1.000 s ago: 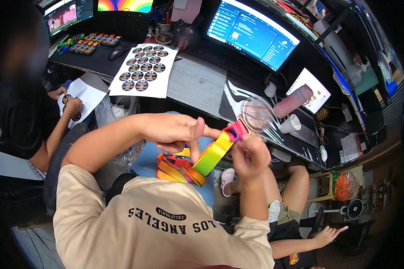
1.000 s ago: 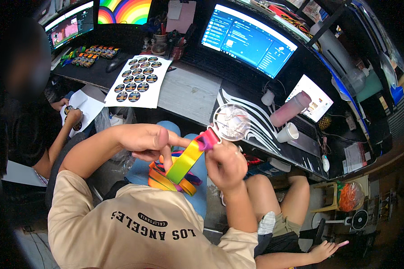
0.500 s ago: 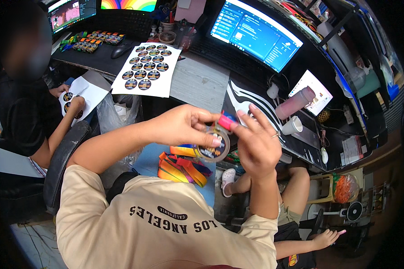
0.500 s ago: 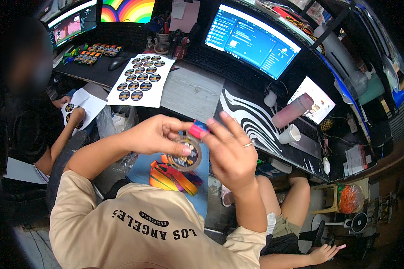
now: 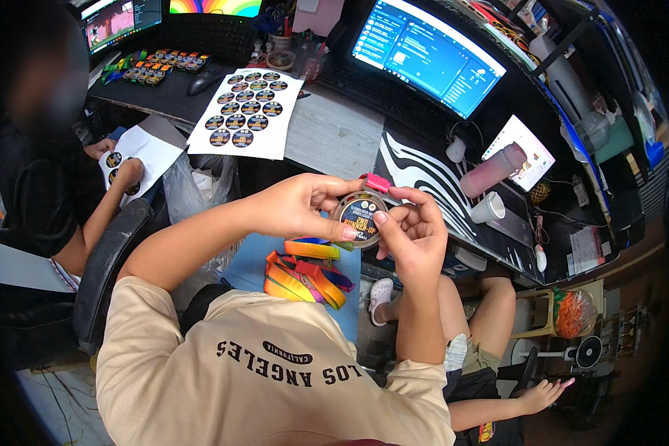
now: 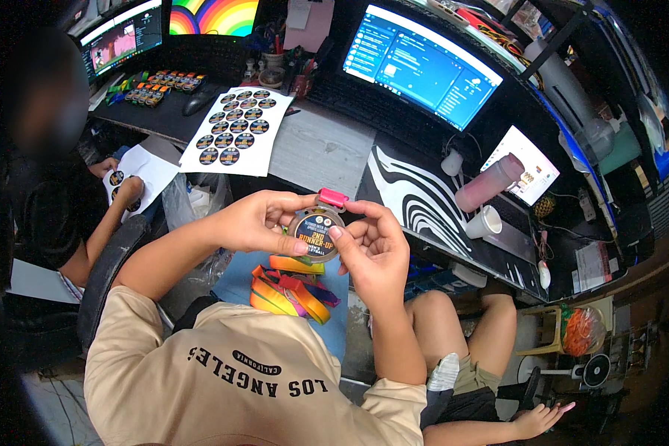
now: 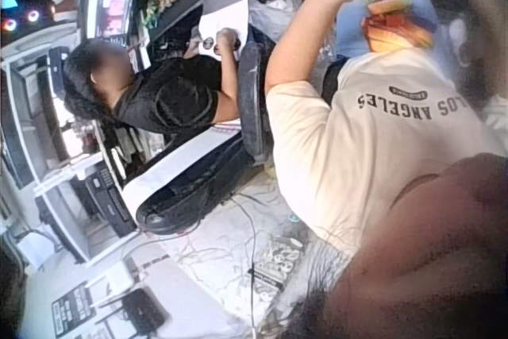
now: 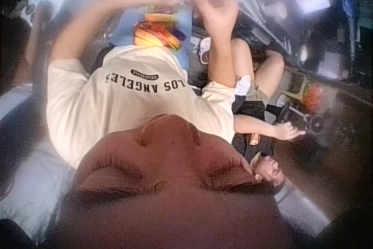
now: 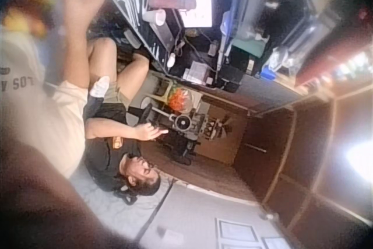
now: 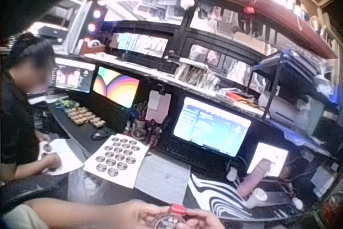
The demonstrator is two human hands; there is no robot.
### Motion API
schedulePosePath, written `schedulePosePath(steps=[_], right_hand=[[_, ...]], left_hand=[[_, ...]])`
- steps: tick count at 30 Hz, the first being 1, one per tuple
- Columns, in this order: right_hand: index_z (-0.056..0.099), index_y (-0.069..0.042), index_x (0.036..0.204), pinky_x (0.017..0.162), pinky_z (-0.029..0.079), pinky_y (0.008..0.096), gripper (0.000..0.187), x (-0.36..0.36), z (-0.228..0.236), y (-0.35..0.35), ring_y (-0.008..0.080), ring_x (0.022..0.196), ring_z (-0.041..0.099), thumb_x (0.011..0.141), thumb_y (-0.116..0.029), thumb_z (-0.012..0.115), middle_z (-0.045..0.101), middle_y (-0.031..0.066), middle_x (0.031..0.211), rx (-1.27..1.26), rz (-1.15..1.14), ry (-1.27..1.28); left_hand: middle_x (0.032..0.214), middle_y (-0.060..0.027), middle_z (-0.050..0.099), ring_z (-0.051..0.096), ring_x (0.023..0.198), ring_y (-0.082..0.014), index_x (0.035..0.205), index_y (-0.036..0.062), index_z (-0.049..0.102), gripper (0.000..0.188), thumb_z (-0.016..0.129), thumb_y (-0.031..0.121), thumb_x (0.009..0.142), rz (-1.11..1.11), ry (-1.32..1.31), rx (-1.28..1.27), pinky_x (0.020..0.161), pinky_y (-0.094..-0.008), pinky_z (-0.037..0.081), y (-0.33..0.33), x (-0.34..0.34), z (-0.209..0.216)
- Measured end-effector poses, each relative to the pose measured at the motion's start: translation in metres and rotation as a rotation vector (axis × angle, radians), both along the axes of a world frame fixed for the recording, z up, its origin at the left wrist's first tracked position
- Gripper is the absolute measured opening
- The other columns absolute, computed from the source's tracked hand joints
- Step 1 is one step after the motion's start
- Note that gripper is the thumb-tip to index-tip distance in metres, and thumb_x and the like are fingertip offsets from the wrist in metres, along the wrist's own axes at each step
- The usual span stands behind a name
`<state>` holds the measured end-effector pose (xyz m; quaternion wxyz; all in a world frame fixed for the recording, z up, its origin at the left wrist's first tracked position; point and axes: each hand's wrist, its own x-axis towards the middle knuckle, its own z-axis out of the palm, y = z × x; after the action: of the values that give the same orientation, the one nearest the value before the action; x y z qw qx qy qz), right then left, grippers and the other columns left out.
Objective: The person sits on the floor and assembles small circular items into rainbow-colored loops by hand. They peel circular stickers from a sheet, place them onto a small spool, and wrap a multi-colored ribbon around it to form a loop. The process is repeated for several units.
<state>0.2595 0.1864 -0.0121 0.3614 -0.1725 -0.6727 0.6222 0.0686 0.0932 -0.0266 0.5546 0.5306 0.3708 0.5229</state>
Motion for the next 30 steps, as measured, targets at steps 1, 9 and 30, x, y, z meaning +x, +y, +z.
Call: schedulePosePath(steps=[1,9,30], right_hand=[[0.053,-0.001,0.118,0.047,0.043,0.0174,0.038,-0.001,-0.002,0.001,0.0045,0.059,0.054,0.084,0.001,0.069,0.063,0.0056,0.079,-0.013,0.0,0.0],[0.042,-0.005,0.113,0.071,0.055,0.0281,0.036,-0.022,-0.038,0.038,0.0175,0.087,0.067,0.087,-0.001,0.067,0.067,0.0168,0.1,-0.29,0.132,0.031],[0.051,-0.001,0.109,0.051,0.059,0.0323,0.033,-0.272,-0.144,0.277,0.0214,0.071,0.067,0.081,0.004,0.067,0.065,0.0149,0.09,-0.35,-0.099,-0.237]], left_hand=[[0.12,-0.0071,0.06,0.057,0.103,-0.0088,0.143,-0.0064,0.034,0.071,0.073,0.008,0.085,0.004,-0.018,0.012,0.088,-0.0246,0.048,0.002,-0.001,-0.003],[0.108,-0.0026,0.062,0.051,0.082,-0.0024,0.142,-0.0001,0.037,0.063,0.068,0.009,0.088,-0.035,-0.127,-0.061,0.067,-0.0201,0.037,0.033,-0.02,-0.046],[0.145,-0.0223,0.036,0.036,0.129,-0.0376,0.13,0.0187,0.059,0.052,0.066,0.038,0.083,1.149,1.257,-0.136,0.098,-0.0528,0.03,0.206,-0.077,-0.141]])
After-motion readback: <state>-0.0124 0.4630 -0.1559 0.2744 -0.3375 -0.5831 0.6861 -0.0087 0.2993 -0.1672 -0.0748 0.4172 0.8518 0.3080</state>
